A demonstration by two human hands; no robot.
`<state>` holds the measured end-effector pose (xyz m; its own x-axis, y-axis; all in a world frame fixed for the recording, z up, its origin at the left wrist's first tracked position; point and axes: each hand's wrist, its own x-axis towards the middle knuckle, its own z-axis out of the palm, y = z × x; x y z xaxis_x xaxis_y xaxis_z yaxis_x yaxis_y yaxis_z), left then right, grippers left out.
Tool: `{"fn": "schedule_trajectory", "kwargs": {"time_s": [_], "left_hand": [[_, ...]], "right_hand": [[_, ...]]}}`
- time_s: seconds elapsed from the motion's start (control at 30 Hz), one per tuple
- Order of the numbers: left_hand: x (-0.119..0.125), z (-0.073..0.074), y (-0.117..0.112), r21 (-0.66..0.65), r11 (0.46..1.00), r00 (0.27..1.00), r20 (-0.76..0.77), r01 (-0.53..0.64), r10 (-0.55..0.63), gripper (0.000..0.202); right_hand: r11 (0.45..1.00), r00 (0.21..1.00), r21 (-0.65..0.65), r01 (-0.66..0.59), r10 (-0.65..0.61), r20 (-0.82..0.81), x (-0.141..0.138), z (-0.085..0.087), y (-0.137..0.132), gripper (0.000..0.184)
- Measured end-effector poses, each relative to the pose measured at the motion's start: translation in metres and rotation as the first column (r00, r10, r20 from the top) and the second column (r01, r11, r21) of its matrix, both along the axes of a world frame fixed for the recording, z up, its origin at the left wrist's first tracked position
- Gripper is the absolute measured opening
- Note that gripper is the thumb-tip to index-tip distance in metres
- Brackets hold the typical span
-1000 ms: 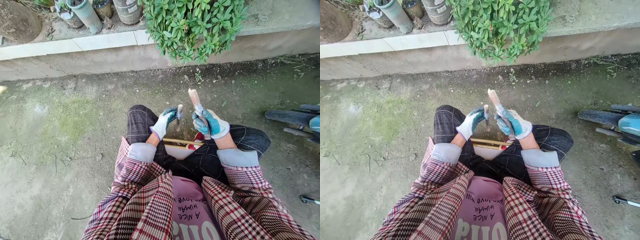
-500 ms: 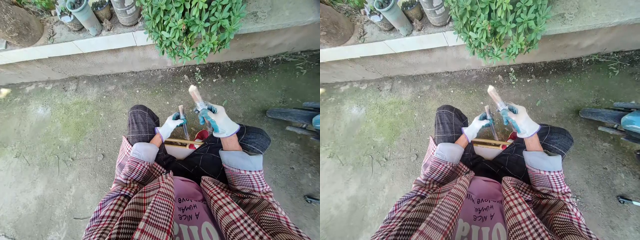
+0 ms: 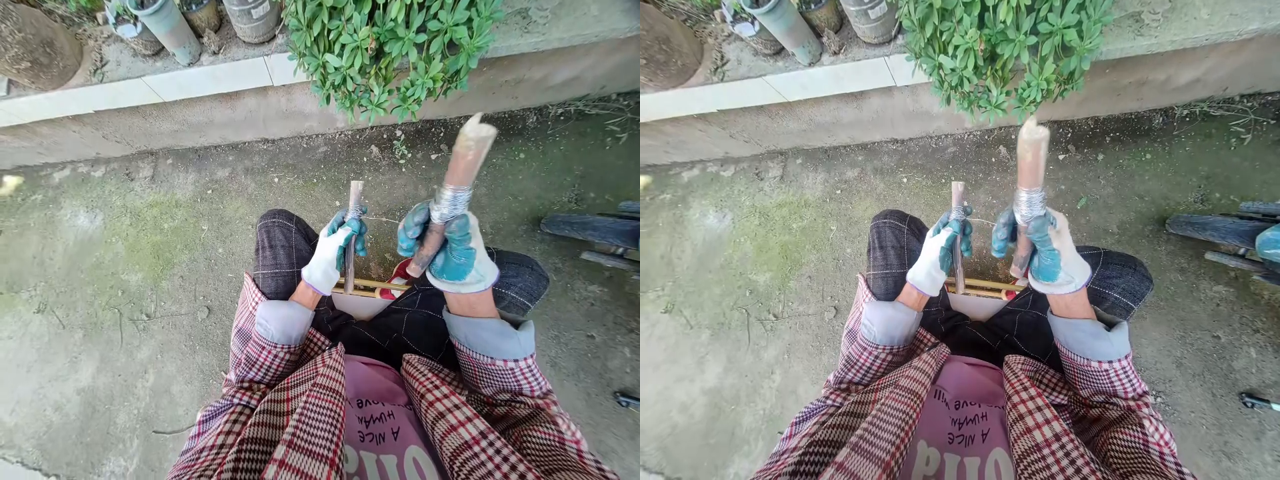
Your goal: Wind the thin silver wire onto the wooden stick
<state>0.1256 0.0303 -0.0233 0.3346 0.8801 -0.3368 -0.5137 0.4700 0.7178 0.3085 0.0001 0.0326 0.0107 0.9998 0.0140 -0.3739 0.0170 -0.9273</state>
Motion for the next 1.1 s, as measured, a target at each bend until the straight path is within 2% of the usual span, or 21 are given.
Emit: {"fn": "schedule_trajectory", "kwargs": {"time_s": [0.17,0.33,0.43,0.67,0.77,0.87,1.0,1.1], "left_hand": [[-0.001,0.024,-0.012,-0.025,0.999,0.997,0.060,0.039,-0.037,0.062],[-0.003,0.048,-0.020,0.004,0.999,0.991,0.129,0.048,-0.048,0.060],[-0.004,0.061,-0.025,-0.013,0.996,0.981,0.173,0.091,-0.087,0.061],[-0.005,0.074,-0.033,0.020,0.972,0.926,0.300,0.235,-0.230,0.054],[-0.006,0.078,-0.035,0.031,0.964,0.911,0.320,0.262,-0.258,0.052],[-0.008,0.085,-0.038,0.024,0.967,0.916,0.316,0.253,-0.248,0.053],[-0.010,0.091,-0.042,-0.011,0.969,0.930,0.285,0.247,-0.234,0.061],[-0.010,0.094,-0.043,-0.006,0.971,0.922,0.315,0.238,-0.224,0.059]], "right_hand": [[0.998,0.987,0.059,0.006,0.004,-0.160,-0.005,0.027,-0.011,0.046],[0.991,0.975,0.130,-0.014,0.042,-0.217,-0.011,0.044,-0.027,0.044],[0.991,0.969,0.137,-0.008,0.042,-0.245,-0.013,0.053,-0.032,0.044],[0.978,0.960,0.123,0.167,-0.132,-0.249,-0.018,0.076,-0.017,0.050],[0.969,0.936,0.097,0.226,-0.189,-0.296,-0.019,0.078,-0.007,0.044],[0.971,0.921,0.053,0.233,-0.203,-0.334,-0.018,0.075,-0.005,0.041],[0.984,0.940,0.020,0.175,-0.162,-0.301,-0.016,0.072,-0.017,0.042],[0.990,0.949,-0.013,0.141,-0.139,-0.283,-0.017,0.073,-0.030,0.042]]}}
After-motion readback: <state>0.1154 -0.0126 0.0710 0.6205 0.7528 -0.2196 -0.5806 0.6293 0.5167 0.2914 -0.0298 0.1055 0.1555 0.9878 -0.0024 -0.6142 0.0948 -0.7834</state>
